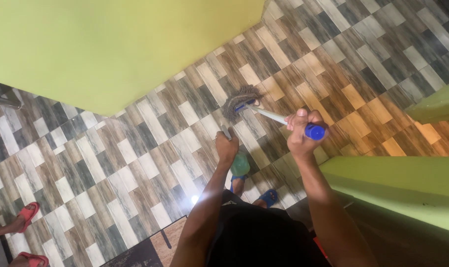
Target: Mopping the floor using a mop and a spray bottle.
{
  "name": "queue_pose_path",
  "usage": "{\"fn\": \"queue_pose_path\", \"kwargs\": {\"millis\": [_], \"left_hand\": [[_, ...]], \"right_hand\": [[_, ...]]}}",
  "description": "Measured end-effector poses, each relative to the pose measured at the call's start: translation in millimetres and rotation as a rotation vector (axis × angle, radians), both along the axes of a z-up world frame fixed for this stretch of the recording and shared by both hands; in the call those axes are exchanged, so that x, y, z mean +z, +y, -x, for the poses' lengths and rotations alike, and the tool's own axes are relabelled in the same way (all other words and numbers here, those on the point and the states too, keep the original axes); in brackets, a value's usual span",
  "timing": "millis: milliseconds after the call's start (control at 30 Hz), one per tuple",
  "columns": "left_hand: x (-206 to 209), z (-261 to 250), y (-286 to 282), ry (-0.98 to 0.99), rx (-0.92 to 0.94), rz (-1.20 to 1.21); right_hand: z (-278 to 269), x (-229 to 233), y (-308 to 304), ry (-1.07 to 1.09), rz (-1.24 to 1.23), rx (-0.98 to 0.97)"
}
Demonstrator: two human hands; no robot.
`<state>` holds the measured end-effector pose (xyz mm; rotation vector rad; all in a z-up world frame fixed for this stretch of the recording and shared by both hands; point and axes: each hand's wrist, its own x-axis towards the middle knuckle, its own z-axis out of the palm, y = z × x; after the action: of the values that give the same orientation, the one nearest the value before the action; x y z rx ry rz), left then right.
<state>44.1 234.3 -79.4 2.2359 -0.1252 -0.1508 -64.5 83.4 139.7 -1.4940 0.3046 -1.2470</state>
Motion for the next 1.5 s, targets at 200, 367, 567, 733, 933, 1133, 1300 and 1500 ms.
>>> {"fn": "queue_pose_path", "kwargs": {"millis": [200,367,567,733,933,1133,1300,1500], "left_hand": [[-7,-2,0,-0.039,0.009,0.0],[-2,-2,-2,0.005,0.008,-0.011],[-13,-4,-3,-0.038,0.012,-0.035],[-5,-2,-4,-0.013,0.005,-0.022],[-16,-3,-4,-0.018,0.011,-0.026],[-7,-3,-2,0.034,0.009,-0.026],[-6,-3,-1,0.049,-0.005,-0.031],[0,-2,-2,0.092,-0.009,-0.052]], "right_hand": [[4,-2,-2,0.024,0.002,0.017],[2,-1,-1,0.009,-0.007,0.021],[2,1,-1,0.009,-0.013,0.021],[2,1,-1,0.012,-0.021,0.018],[2,0,2,-0.006,-0.039,0.019],[4,-2,1,0.014,-0.043,0.014],[2,-11,-3,-0.007,0.021,-0.009],[3,-4,3,0.002,0.0,0.015]]}}
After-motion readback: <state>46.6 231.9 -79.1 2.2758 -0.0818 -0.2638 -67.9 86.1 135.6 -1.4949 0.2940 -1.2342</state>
